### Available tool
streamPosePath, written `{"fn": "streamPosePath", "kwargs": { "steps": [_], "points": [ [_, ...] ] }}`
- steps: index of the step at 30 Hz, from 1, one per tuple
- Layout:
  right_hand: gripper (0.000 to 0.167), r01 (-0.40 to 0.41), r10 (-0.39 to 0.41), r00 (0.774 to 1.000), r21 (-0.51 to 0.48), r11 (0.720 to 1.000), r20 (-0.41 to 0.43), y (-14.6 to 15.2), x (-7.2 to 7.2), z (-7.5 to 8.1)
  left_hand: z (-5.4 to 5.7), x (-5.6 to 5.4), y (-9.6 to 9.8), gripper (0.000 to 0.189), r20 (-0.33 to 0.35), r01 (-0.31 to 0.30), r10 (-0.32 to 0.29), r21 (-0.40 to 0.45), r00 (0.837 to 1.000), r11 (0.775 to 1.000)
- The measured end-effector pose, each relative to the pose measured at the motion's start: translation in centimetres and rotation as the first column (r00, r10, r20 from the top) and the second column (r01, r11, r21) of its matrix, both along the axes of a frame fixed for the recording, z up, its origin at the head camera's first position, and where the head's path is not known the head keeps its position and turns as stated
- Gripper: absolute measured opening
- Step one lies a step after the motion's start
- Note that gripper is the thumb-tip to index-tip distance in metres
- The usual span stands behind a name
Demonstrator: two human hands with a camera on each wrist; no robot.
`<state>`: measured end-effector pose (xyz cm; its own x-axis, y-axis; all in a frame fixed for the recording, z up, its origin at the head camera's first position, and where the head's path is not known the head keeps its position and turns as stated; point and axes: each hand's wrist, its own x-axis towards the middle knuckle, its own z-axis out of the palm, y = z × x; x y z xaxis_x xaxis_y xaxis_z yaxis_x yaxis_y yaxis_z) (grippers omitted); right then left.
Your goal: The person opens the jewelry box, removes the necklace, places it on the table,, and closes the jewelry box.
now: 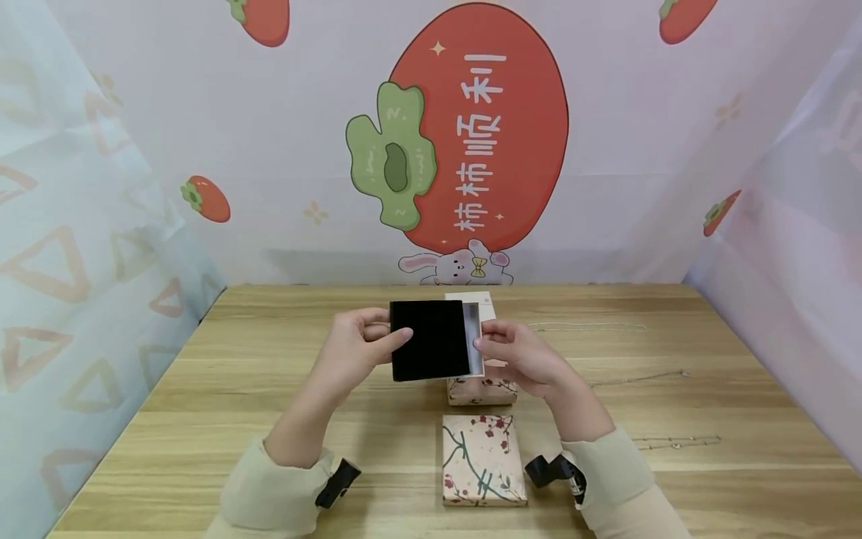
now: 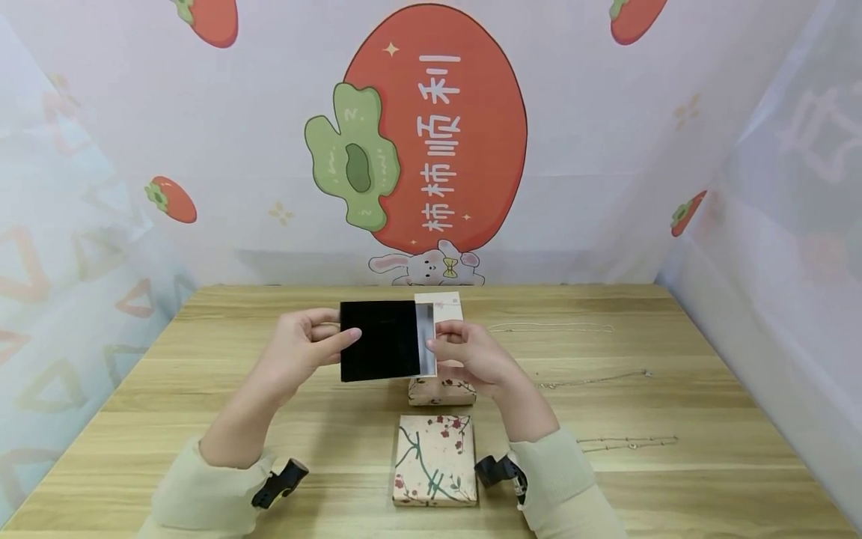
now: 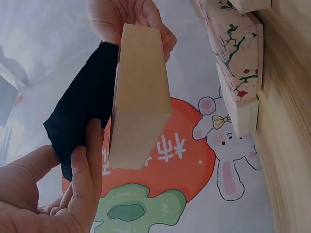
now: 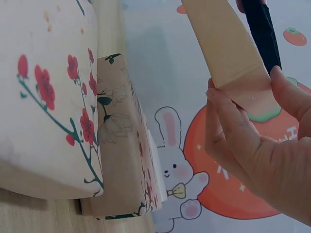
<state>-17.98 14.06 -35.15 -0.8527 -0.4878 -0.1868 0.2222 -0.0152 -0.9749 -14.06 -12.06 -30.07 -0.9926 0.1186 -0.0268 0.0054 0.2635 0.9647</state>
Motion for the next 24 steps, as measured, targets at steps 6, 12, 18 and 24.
{"fn": "streamPosePath", "kwargs": {
  "steps": [6, 12, 18, 24],
  "points": [
    [0.031, -0.005, 0.004, 1.000, -0.041, 0.999, -0.020, 0.2, 0.2, 0.0, 0.0, -0.1, 0.5, 0.032, 0.002, -0.005, 0.005, -0.058, 1.000, 0.998],
    [0.030, -0.014, 0.013, 1.000, -0.056, 0.998, -0.018, 0.3, 0.5, 0.1, 0.1, -0.2, 0.8, 0.033, -0.017, -0.006, 0.003, -0.123, 1.000, 0.992],
    [0.032, 0.011, -0.012, 1.000, -0.048, 0.999, -0.011, 0.4, 0.8, 0.1, 0.6, -0.2, 1.7, 0.033, -0.105, -0.034, 0.009, -0.236, 0.994, 0.971],
    [0.035, 0.013, -0.014, 0.999, -0.037, 0.999, -0.032, 0.2, 0.8, 0.3, 0.7, -0.1, 2.6, 0.032, -0.162, -0.056, 0.014, -0.259, 0.987, 0.964]
  ]
}}
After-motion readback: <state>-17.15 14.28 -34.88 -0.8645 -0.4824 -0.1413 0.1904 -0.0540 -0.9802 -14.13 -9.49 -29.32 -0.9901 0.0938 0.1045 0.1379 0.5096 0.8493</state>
